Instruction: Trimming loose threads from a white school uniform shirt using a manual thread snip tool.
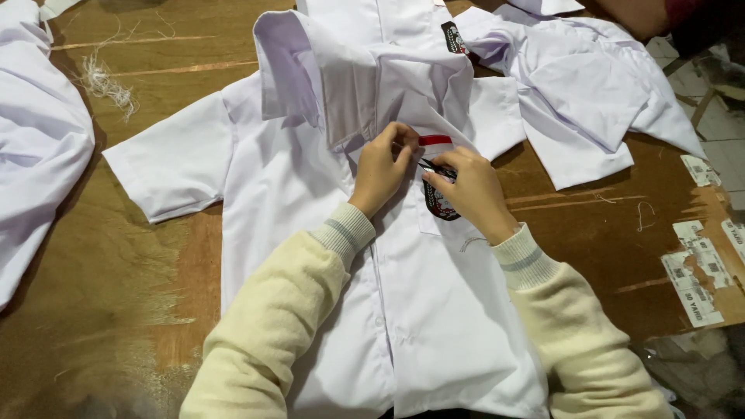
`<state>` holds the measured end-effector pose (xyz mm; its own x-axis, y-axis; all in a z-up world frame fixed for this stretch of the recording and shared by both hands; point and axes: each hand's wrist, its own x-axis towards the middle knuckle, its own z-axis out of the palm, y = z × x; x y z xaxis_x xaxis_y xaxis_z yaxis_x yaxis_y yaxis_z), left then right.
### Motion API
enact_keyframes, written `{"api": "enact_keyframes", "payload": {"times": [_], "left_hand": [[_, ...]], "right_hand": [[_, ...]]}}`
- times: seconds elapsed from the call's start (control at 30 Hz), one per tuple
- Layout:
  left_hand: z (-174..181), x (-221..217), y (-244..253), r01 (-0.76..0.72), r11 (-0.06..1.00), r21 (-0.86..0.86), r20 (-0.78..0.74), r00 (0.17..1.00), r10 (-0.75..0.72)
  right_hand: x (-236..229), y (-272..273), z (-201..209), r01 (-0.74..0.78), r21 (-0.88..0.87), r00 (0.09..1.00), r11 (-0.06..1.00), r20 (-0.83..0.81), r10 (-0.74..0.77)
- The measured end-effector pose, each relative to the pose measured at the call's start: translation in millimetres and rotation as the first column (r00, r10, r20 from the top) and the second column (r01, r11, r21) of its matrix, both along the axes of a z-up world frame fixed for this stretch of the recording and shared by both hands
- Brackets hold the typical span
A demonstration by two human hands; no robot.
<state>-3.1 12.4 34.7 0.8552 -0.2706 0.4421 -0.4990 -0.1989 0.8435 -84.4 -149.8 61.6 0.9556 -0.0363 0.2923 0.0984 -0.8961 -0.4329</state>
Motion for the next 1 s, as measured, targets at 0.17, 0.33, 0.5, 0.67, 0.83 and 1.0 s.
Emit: {"api": "enact_keyframes", "payload": {"times": [0.17, 0.33, 0.5, 0.67, 0.83, 1.0], "left_hand": [[3.8, -2.6, 0.0, 0.003, 1.000, -0.006, 0.005, 1.000, -0.003], [-4.3, 1.7, -2.7, -0.001, 1.000, 0.015, 0.038, 0.999, 0.000], [-7.4, 2.8, -4.5, -0.002, 1.000, 0.022, 0.048, 0.999, 0.001], [-8.8, 4.0, -5.5, 0.002, 1.000, 0.027, 0.038, 0.999, -0.003], [-7.0, 2.3, -3.9, 0.013, 0.999, 0.031, 0.033, 0.999, -0.014], [-9.0, 3.5, -3.0, 0.011, 0.999, 0.037, 0.053, 0.998, -0.012]], "right_hand": [[2.0, 2.8, -0.8, 0.009, -0.042, 1.000, 0.999, -0.023, -0.010], [4.3, 5.5, 0.5, -0.010, -0.061, 1.000, 0.998, -0.013, 0.009], [7.1, 3.9, -7.4, 0.008, -0.060, 1.000, 0.998, 0.008, -0.007], [6.3, 6.4, -4.4, 0.017, -0.061, 1.000, 0.998, 0.010, -0.017], [7.5, 6.8, -5.1, 0.015, -0.082, 1.000, 0.997, 0.011, -0.014], [8.9, 5.4, -10.0, 0.030, -0.109, 1.000, 0.994, 0.004, -0.030]]}}
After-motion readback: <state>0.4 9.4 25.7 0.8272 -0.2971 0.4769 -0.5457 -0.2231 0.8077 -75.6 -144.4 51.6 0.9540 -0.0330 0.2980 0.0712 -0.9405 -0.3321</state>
